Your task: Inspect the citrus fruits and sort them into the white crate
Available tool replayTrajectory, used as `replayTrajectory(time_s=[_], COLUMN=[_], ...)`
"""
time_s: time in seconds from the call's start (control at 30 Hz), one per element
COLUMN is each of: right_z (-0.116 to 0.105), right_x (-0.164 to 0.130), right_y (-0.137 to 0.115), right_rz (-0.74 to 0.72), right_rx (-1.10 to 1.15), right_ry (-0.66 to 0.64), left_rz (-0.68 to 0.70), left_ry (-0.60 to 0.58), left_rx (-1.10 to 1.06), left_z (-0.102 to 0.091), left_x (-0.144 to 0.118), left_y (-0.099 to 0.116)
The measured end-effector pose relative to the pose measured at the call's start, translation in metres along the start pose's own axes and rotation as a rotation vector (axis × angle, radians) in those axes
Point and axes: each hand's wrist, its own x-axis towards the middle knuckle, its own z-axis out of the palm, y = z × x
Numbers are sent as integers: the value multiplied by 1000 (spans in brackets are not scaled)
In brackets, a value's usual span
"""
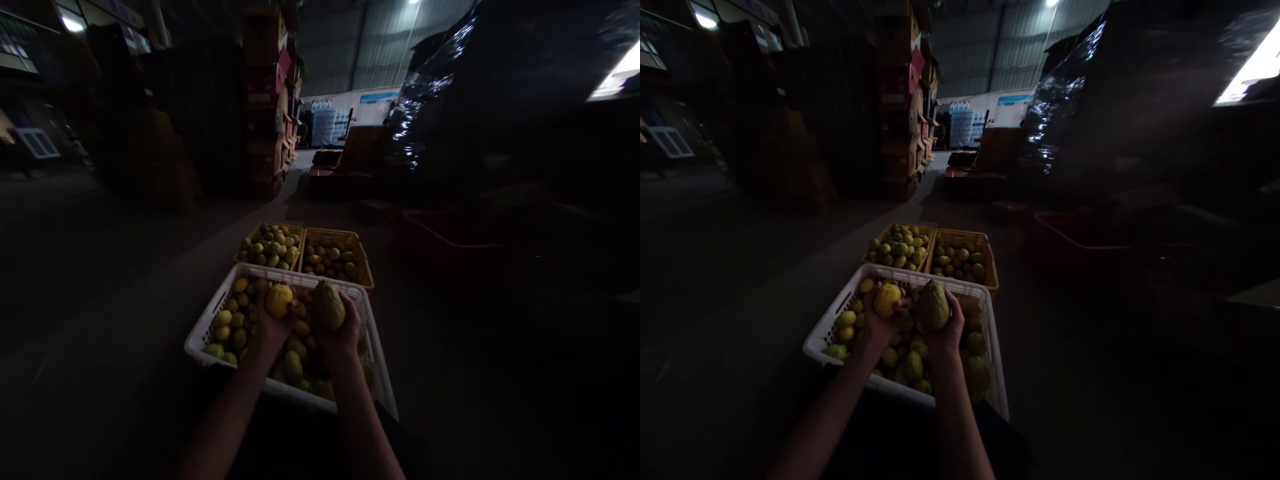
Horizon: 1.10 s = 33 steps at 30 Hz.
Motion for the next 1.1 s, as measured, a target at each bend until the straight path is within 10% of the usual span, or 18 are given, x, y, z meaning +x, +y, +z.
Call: replayTrajectory(time_s=[0.27, 0.8, 1.1], right_z=[15, 8, -27], right_x=[10, 18, 6], right_y=[26, 34, -11], right_rz=[139, 172, 288], right_rx=[243, 184, 59], right_ry=[18, 163, 356], left_rz=[160, 199, -175], left_ry=[101, 165, 494], left_rx=[-249, -73, 41], left_z=[6, -5, -80], left_x=[16, 25, 27], left_y=[-10, -14, -2])
